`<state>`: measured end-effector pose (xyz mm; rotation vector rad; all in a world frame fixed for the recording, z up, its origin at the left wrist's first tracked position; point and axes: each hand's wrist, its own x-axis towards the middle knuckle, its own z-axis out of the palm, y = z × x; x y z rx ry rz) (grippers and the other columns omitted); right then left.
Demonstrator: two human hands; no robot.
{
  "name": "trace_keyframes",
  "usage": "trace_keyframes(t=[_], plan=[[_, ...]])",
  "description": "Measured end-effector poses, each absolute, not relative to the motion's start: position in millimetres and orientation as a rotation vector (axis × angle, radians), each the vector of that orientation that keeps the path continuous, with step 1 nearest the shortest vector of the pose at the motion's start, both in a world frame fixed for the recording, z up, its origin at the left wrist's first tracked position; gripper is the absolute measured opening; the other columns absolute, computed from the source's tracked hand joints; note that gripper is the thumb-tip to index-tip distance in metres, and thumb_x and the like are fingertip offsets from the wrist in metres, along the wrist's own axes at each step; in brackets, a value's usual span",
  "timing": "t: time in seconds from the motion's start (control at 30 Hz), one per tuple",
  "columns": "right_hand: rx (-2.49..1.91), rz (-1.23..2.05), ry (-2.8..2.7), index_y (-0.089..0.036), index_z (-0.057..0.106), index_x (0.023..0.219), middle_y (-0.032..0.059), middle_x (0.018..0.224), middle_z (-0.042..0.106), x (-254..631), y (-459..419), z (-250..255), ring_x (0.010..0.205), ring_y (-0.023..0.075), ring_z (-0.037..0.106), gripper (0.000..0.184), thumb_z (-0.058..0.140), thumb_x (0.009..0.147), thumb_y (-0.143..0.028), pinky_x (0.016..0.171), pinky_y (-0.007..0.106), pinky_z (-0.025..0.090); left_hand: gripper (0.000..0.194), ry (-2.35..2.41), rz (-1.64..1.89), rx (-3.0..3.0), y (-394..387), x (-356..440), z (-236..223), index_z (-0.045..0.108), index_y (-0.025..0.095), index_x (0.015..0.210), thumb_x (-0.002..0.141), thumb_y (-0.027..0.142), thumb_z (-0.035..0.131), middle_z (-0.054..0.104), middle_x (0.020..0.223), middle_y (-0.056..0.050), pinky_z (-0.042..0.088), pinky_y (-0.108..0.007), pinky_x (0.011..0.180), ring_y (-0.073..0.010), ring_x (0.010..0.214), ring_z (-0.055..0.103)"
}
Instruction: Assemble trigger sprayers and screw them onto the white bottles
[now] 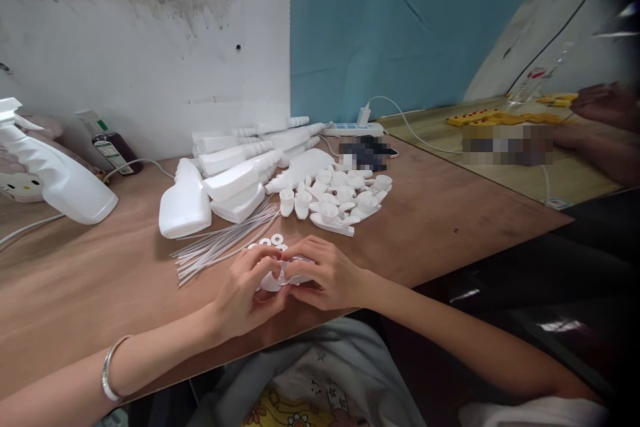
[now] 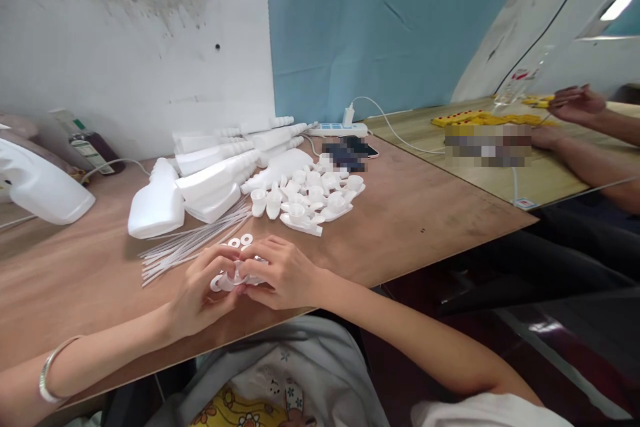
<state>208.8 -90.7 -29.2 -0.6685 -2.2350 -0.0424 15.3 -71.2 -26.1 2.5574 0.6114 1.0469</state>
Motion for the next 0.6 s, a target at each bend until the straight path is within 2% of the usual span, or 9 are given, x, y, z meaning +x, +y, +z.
trace_keyframes(t=[0.2,0.33,0.6], plan=[[-0.675,-0.039,-2.238,-0.019,0.056,0.090,0.0051,0.090,0.064,208.5,-89.1,-30.0,0.079,0.0154,0.059,0.009,0.055,0.082,-0.024,0.072,0.029,0.045,0.014,0.543,1.023,2.493,-70.6,13.7,-26.4,0.057,0.017,0.091,0.078,0.014,0.057,0.058,0.102,-0.009,0.048,-0.028,0.075,-0.0181,0.089,0.059],[-0.659,-0.032,-2.224,-0.018,0.056,0.088,0.0052,0.089,0.065,207.8,-89.3,-29.3,0.078,0.0153,0.060,0.009,0.057,0.082,-0.025,0.072,0.029,0.045,0.010,0.485,1.080,2.489,-67.7,13.4,-27.4,0.057,0.016,0.087,0.077,0.014,0.060,0.061,0.098,-0.008,0.050,-0.024,0.071,-0.0163,0.085,0.062],[-0.639,0.042,-2.238,-0.019,0.057,0.087,0.0047,0.090,0.065,211.4,-87.1,-28.1,0.078,0.0137,0.060,0.008,0.058,0.084,-0.026,0.072,0.028,0.044,0.003,0.389,1.102,2.522,-62.1,10.7,-28.8,0.060,0.016,0.084,0.082,0.018,0.060,0.065,0.101,-0.012,0.051,-0.026,0.073,-0.0176,0.087,0.064]])
